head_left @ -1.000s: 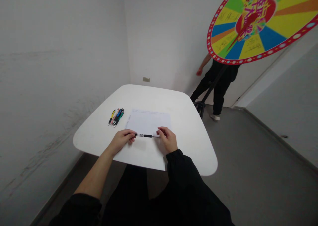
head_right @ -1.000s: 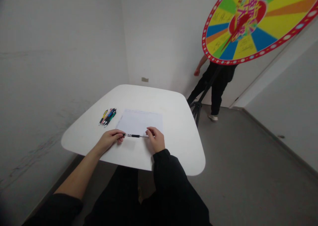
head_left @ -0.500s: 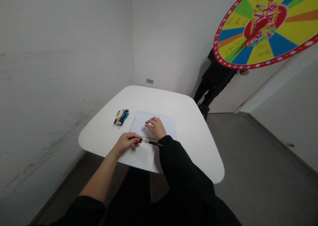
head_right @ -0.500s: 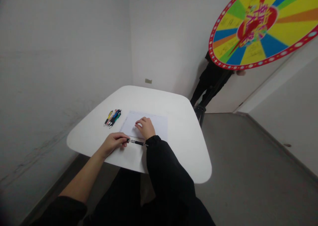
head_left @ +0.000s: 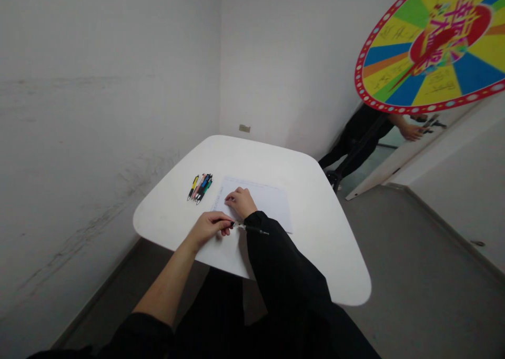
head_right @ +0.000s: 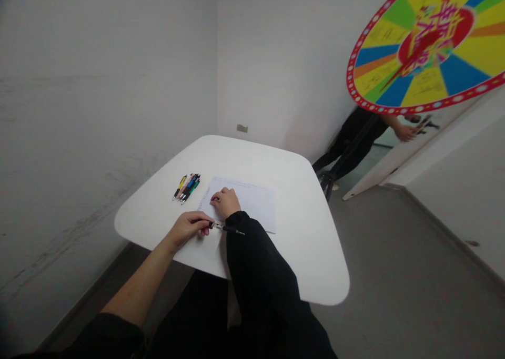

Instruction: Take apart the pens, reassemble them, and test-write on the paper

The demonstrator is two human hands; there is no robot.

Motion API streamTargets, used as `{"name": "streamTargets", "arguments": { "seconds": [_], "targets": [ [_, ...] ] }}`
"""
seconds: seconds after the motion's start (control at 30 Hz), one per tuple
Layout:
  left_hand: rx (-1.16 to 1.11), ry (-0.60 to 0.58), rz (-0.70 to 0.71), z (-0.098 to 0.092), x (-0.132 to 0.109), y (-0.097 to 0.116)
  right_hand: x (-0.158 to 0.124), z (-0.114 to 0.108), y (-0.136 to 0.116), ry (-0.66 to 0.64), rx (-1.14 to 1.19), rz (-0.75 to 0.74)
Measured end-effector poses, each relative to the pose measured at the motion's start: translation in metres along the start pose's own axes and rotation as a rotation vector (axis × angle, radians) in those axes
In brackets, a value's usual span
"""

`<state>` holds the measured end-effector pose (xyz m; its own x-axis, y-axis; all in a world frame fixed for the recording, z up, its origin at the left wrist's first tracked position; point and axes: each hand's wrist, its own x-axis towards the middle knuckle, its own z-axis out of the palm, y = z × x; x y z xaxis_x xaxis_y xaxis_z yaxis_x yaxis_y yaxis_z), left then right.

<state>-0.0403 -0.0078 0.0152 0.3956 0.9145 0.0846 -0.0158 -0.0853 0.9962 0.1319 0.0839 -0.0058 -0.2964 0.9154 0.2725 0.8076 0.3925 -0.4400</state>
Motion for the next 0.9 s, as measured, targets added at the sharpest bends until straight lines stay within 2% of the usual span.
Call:
{"name": "streamTargets", "arguments": {
  "seconds": [0.6,0.9],
  "targets": [
    [0.002,0.005,-0.017,0.001,0.001,0.001,0.005,0.002,0.007,0.017,0.005,-0.049],
    [0.026,0.028,-0.012,0.000,0.002,-0.002,-0.018,-0.033,0.018,0.158,0.122,-0.058]
  ]
}}
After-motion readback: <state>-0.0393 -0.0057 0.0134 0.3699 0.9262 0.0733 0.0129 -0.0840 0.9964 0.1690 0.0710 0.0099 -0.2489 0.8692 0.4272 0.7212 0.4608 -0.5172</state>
